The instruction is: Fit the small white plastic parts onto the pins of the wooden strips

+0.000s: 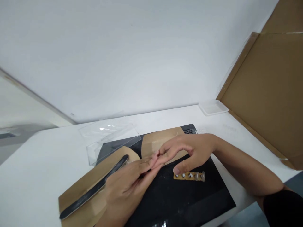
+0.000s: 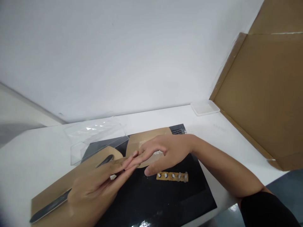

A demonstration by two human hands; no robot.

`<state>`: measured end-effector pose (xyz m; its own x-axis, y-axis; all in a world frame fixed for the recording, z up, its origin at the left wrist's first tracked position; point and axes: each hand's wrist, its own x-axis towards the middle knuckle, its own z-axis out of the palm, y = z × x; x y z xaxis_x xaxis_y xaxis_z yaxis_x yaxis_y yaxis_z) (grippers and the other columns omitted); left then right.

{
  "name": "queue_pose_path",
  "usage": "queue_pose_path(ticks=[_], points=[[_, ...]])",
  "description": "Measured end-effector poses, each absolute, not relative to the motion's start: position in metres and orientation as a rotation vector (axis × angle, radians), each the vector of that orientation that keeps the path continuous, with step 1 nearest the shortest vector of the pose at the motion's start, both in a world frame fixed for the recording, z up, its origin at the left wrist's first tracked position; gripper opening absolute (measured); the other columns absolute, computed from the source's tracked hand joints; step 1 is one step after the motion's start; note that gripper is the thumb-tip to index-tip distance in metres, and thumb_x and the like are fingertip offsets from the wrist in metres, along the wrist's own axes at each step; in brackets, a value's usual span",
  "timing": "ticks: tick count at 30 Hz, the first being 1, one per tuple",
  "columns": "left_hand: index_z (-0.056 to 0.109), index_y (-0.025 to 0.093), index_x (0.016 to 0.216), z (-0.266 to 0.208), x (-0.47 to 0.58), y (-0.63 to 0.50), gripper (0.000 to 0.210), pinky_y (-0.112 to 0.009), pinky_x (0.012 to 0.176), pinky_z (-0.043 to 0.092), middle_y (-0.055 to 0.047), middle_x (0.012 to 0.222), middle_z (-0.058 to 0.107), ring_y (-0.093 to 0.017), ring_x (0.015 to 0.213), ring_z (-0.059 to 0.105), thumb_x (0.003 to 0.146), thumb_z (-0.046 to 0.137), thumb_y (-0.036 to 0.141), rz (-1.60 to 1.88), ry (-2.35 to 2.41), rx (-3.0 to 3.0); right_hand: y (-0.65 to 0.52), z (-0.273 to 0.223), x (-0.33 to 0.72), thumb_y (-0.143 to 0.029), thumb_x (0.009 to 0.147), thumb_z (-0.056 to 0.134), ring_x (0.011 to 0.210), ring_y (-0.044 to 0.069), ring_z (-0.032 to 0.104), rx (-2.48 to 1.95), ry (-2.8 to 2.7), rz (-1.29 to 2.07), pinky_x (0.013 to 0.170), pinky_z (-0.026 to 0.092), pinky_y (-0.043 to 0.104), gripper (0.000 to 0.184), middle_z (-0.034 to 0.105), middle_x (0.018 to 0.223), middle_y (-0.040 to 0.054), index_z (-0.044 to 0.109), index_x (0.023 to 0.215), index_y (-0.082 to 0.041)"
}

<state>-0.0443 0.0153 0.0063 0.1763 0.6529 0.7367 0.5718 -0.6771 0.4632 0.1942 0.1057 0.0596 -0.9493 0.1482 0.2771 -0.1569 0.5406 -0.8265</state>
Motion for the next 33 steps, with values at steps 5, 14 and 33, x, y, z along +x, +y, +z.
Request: queue_pose_path(ticks=[5,14,33], points=[[0.078,0.024,0.103,0.004,-0.046,0.014,0.011,-0.027,0.085,0.071,0.000,0.100,0.085,-0.019,0.087,0.083,0.093,0.080,0.021,1.560,1.256,2.528,0.103,0.054,0.190,-0.029,0.100,0.069,0.124,0.020,0.066,-0.025,-2.454,1.277,0.109,0.049,0.032,0.038,0.070,0.139,0.0124,0.071,0.136,-0.019],[0.073,0.015,0.116,0.014,-0.050,0.019,0.020,-0.033,0.095,0.070,-0.007,0.105,0.085,-0.024,0.095,0.083,0.096,0.073,0.012,1.415,0.865,2.883,0.104,0.056,0.189,-0.028,0.099,0.069,0.126,0.021,0.067,0.006,-2.399,1.234,0.112,0.051,0.034,0.022,0.073,0.130,0.0141,0.080,0.111,-0.013],[0.071,0.020,0.123,0.009,-0.047,0.023,0.028,-0.031,0.087,0.070,-0.006,0.106,0.084,-0.021,0.091,0.083,0.096,0.074,0.013,1.508,0.956,2.725,0.113,0.049,0.190,-0.024,0.097,0.073,0.134,0.021,0.063,0.036,-2.226,1.435,0.114,0.049,0.041,0.018,0.068,0.140,0.0099,0.079,0.113,-0.023]])
